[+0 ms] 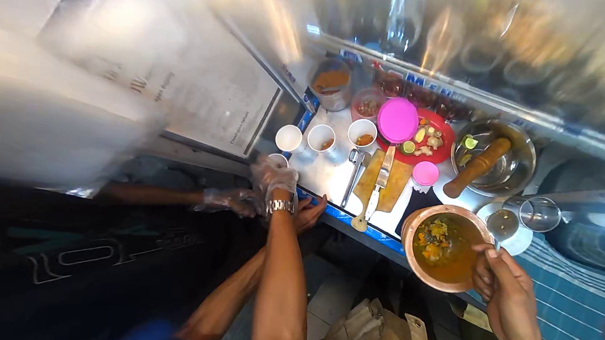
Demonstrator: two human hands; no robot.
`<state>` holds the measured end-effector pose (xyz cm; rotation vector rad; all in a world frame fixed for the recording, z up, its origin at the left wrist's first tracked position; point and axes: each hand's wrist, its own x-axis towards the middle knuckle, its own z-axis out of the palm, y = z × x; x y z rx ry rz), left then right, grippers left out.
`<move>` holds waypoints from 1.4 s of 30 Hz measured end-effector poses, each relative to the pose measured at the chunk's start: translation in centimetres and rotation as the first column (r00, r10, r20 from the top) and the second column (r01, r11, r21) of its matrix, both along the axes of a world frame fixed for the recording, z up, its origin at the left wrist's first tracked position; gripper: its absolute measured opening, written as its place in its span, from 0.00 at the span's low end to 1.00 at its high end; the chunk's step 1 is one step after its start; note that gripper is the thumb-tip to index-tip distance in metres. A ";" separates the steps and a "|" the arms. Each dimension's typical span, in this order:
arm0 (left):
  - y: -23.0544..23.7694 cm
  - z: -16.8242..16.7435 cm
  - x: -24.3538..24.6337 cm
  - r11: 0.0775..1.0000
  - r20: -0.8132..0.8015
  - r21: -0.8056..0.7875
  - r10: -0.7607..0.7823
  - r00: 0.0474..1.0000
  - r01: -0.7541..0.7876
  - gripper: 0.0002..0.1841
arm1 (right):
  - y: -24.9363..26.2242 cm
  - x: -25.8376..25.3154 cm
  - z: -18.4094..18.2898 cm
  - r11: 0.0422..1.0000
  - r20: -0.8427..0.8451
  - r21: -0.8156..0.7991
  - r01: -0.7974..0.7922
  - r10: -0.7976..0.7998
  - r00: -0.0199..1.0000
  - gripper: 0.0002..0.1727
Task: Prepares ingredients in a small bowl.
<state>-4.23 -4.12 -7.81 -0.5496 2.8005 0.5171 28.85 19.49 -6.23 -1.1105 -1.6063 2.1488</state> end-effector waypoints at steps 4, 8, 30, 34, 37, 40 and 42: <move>-3.2 -2.9 5.4 0.971 -0.289 0.092 -0.185 0.939 0.220 0.38 | 0.1 0.4 -0.5 1.000 0.017 -0.014 0.010 -0.009 1.000 0.20; -1.0 -5.2 9.8 0.973 -0.617 -0.054 -0.208 0.759 0.224 0.48 | -0.1 0.3 -0.7 1.000 0.053 0.007 -0.028 0.027 0.998 0.19; 2.5 -6.6 25.3 0.789 -0.390 0.230 -0.461 0.797 0.569 0.45 | 1.2 -0.9 0.0 -0.227 0.918 0.352 -0.908 0.274 0.287 0.09; 2.2 -6.7 26.0 0.754 -0.420 0.320 -0.430 0.799 0.574 0.43 | 1.8 -0.9 0.4 -0.205 0.927 0.333 -0.920 0.249 0.280 0.08; 2.1 -6.5 26.1 0.742 -0.414 0.334 -0.438 0.798 0.581 0.43 | 1.7 -1.2 0.8 -0.169 0.945 0.238 -0.957 0.268 0.187 0.09; 1.9 -6.0 25.9 0.736 -0.411 0.348 -0.437 0.800 0.580 0.43 | 1.0 -1.0 1.9 -0.132 0.927 0.132 -0.982 0.368 0.075 0.12; 1.9 -5.8 25.6 0.723 -0.431 0.361 -0.431 0.793 0.589 0.42 | 1.4 -1.3 2.2 -0.103 0.911 0.105 -0.989 0.410 0.054 0.12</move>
